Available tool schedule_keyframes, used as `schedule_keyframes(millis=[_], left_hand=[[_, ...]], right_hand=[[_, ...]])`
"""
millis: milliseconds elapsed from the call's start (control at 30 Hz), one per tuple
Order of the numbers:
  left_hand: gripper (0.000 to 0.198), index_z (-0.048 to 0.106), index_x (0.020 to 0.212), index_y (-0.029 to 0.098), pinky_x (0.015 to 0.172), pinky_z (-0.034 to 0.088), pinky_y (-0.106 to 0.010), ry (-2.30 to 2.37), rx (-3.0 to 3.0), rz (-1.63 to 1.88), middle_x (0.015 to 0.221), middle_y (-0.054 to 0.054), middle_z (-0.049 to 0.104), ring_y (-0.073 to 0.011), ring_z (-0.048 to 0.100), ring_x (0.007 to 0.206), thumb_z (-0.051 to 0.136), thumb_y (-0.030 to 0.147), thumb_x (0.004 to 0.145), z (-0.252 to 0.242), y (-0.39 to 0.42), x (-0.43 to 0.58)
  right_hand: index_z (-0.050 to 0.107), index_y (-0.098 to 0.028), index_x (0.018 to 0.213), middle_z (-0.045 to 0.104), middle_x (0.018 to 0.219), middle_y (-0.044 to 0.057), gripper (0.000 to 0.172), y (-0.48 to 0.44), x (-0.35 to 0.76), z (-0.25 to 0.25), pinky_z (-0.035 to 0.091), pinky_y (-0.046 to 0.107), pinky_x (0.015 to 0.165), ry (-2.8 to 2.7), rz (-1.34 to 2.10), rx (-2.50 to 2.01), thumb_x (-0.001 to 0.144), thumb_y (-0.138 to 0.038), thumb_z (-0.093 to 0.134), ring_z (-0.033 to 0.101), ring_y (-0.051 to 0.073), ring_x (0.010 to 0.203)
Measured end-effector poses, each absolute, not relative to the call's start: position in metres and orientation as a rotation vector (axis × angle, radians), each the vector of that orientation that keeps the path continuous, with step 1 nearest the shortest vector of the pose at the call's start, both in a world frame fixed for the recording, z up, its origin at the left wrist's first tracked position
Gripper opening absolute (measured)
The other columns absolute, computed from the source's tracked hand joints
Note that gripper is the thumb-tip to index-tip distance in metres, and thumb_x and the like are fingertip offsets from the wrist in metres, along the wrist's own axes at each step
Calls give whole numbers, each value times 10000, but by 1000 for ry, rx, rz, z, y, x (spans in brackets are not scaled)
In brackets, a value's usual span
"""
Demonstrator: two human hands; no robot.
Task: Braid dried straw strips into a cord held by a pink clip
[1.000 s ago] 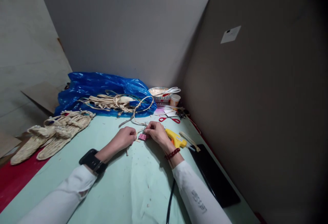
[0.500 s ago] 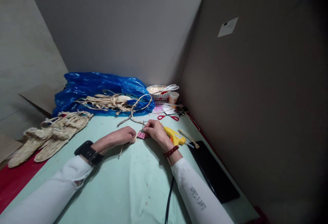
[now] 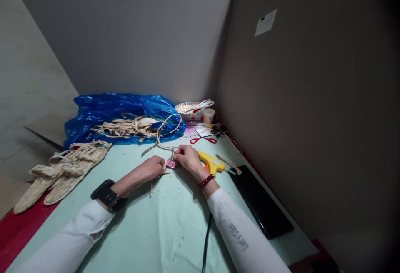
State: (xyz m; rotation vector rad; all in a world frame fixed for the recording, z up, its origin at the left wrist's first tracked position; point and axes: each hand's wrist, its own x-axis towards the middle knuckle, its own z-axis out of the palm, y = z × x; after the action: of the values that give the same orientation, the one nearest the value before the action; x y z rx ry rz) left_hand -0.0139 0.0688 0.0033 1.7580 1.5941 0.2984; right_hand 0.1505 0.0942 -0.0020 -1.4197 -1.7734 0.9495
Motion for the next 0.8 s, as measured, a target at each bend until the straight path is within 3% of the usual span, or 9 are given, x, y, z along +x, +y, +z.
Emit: schedule_keyframes(millis=[233, 467, 633, 800], left_hand=[[210, 380, 486, 213, 499, 217, -265, 1660, 1735, 372, 442, 53, 351, -108, 300, 473, 483, 319, 635, 0, 66, -10], [168, 486, 455, 200, 459, 217, -272, 1691, 1627, 349, 419, 42, 345, -116, 305, 439, 483, 273, 606, 14, 65, -5], [155, 444, 431, 211, 450, 220, -269, 1727, 1585, 393, 426, 34, 358, -122, 320, 451, 488, 239, 577, 18, 63, -4], [172, 441, 497, 223, 433, 197, -260, 1715, 1543, 396, 419, 60, 301, -109, 250, 418, 464, 312, 643, 17, 58, -7]], right_hand=[[595, -177, 600, 643, 589, 0, 100, 94, 150, -1, 370, 217, 576, -1787, 935, -1438, 657, -99, 620, 583, 139, 622], [588, -182, 602, 644, 588, -2, 106, 93, 150, 0, 368, 214, 570, -1778, 936, -1446, 661, -100, 620, 592, 139, 624], [581, -183, 590, 639, 579, -2, 112, 93, 149, 0, 366, 214, 563, -1768, 937, -1450, 655, -99, 617, 597, 145, 627], [585, -183, 590, 654, 603, 11, 107, 91, 149, 2, 363, 218, 560, -1754, 924, -1472, 648, -95, 602, 592, 151, 637]])
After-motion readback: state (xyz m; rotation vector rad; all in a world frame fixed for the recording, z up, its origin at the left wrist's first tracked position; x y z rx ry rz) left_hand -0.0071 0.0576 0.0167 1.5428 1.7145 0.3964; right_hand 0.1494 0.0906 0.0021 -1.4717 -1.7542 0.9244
